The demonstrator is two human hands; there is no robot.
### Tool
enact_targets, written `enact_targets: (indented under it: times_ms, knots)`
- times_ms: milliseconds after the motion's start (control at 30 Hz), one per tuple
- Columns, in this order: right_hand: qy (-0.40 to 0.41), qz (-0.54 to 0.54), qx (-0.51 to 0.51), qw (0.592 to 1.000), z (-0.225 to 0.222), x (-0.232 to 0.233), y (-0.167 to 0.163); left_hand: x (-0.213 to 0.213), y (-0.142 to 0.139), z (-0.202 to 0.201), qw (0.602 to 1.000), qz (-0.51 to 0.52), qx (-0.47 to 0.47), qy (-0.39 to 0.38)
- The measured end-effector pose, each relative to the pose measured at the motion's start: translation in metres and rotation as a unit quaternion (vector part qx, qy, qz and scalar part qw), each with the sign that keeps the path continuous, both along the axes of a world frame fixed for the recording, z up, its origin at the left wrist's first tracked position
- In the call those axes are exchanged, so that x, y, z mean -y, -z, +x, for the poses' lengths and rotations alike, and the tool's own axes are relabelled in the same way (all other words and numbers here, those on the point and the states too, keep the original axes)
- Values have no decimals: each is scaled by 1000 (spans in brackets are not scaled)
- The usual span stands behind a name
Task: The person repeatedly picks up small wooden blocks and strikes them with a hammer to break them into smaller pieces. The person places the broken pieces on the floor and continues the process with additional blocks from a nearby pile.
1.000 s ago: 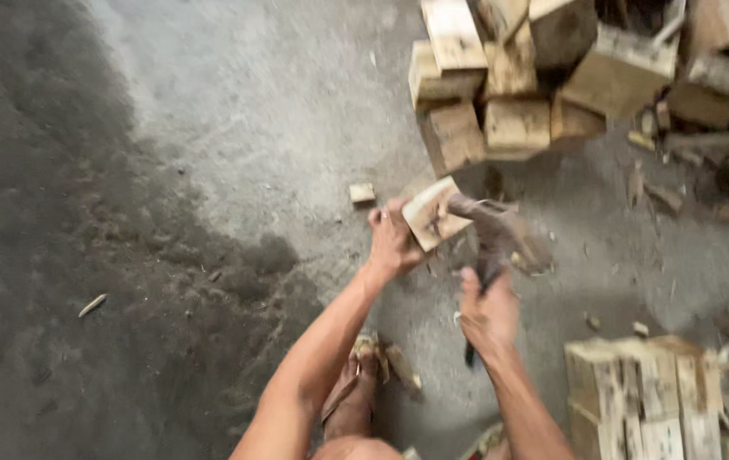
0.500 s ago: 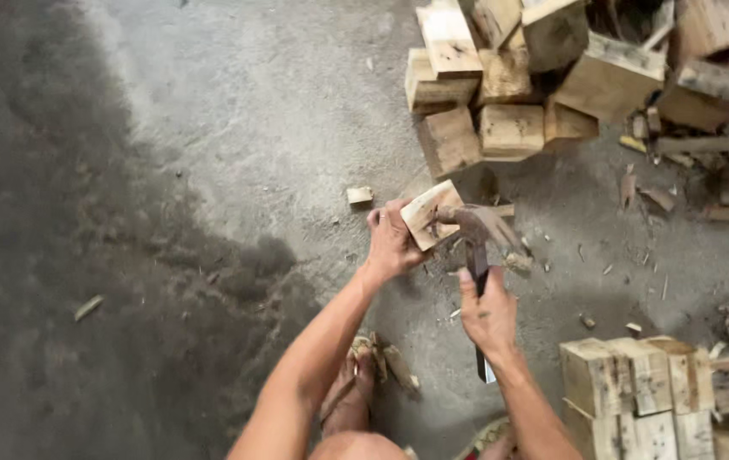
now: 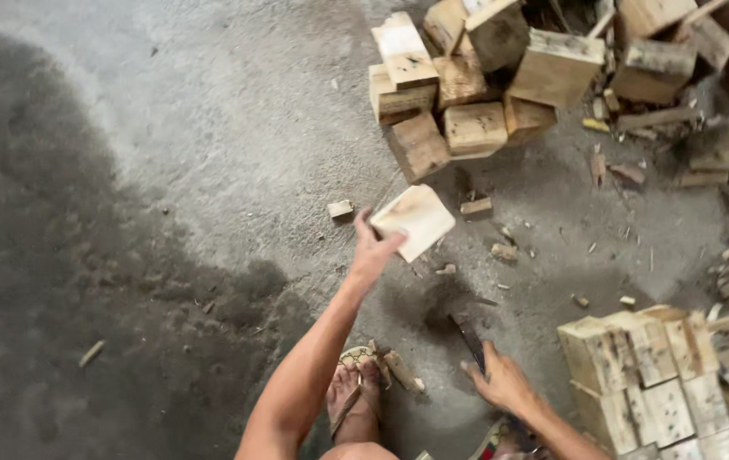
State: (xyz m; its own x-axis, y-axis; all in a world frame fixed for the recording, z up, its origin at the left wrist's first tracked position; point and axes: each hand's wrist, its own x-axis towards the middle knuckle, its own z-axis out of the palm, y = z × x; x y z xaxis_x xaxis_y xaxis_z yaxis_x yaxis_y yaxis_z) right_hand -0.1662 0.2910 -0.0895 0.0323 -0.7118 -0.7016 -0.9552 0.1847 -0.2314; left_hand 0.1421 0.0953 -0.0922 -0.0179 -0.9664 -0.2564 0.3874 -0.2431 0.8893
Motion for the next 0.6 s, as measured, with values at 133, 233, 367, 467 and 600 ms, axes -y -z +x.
enact_targets:
  times_ms: [133,233,367,467,600]
  knots:
    - [-201,65,-29,977,4,9,-49,-12,-13,4,944,188,-240,129]
    - [-228,31,-20,973,-5,29,-102,-20,-21,4,919,213,-297,145]
    - [-150,-111,125,974,-29,31,-175,-38,-46,-4,933,186,-240,190]
    - [-18,-139,163,977,-31,12,-205,-59,-78,-27,939,32,-5,341]
    - [-4,-145,178,973,-22,-4,-204,-78,-128,-70,752,-216,242,573]
